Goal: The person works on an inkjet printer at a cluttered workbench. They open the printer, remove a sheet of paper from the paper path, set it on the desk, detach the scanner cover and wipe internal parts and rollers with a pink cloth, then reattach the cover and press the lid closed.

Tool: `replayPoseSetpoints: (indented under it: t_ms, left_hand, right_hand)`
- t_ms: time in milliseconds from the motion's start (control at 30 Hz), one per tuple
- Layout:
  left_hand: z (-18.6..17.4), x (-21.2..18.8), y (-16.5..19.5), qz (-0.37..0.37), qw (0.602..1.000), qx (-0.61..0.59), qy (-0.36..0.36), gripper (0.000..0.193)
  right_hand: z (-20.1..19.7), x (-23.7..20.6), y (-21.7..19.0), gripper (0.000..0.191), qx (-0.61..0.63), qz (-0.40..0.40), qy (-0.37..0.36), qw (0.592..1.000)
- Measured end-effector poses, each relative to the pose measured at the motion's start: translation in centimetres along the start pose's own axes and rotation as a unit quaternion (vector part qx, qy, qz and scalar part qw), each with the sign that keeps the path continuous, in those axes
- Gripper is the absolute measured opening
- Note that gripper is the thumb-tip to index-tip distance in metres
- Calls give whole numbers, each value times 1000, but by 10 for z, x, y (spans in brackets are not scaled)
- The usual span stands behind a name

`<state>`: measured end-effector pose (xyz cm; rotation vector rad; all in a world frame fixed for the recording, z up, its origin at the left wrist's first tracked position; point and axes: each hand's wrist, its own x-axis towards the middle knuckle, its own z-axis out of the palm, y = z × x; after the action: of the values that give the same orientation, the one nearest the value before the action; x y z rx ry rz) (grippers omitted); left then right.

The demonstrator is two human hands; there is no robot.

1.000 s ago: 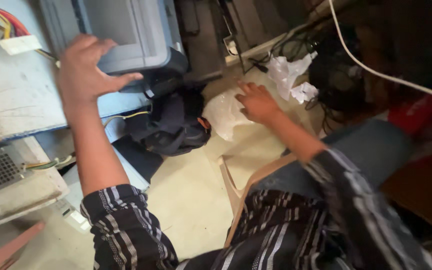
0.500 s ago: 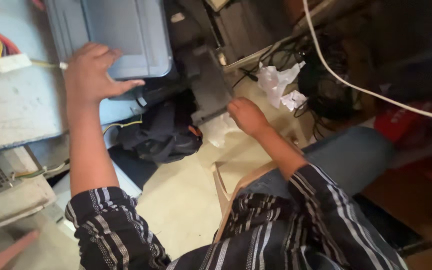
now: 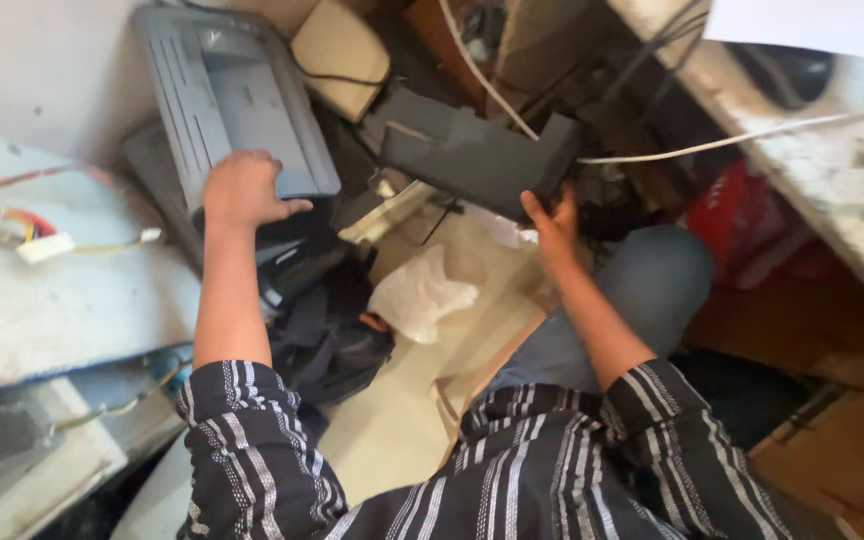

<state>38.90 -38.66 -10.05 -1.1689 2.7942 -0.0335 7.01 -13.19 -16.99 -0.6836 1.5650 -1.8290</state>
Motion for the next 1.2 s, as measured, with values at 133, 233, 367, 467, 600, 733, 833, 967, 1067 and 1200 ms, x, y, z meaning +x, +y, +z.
replayPoseSetpoints:
  t_ms: [133, 233, 367, 467, 600, 733, 833, 967, 1067, 1200]
  left_hand:
    - [-10, 20, 30, 6, 999, 18, -33, 64]
    - [-8, 28, 48, 1, 1000, 11, -16, 63]
    - [0, 23, 67, 14, 998, 39, 53, 63]
    - [13, 17, 70, 23, 994, 41, 101, 62]
    - [37, 20, 73, 4, 994, 68, 83, 57]
    - [60, 9, 106, -26, 970, 62, 233, 46]
    - [84, -25, 148, 82, 992, 37, 89, 57]
    - [107, -70, 187, 74, 970, -210, 96, 38]
    - [117, -89, 202, 8, 931, -345, 122, 36]
    - [116, -85, 205, -127, 872, -425, 206, 44]
  right_hand:
    - [1, -6, -13, 53, 51, 140, 17, 989]
    - [18, -6, -21, 47, 111, 230, 3, 967]
    - [51, 7, -21, 47, 261, 310, -31, 914]
    - [77, 23, -20, 49, 329, 303, -65, 892]
    - [119, 35, -23, 50, 354, 297, -103, 881]
    - [168, 35, -29, 47, 227, 337, -101, 908]
    - [188, 34, -28, 46, 55, 314, -111, 941]
    - [189, 33, -18, 49, 114, 338, -116, 927]
    - [175, 29, -15, 56, -8, 277, -76, 958]
    - [137, 24, -26, 64, 11, 216, -82, 973]
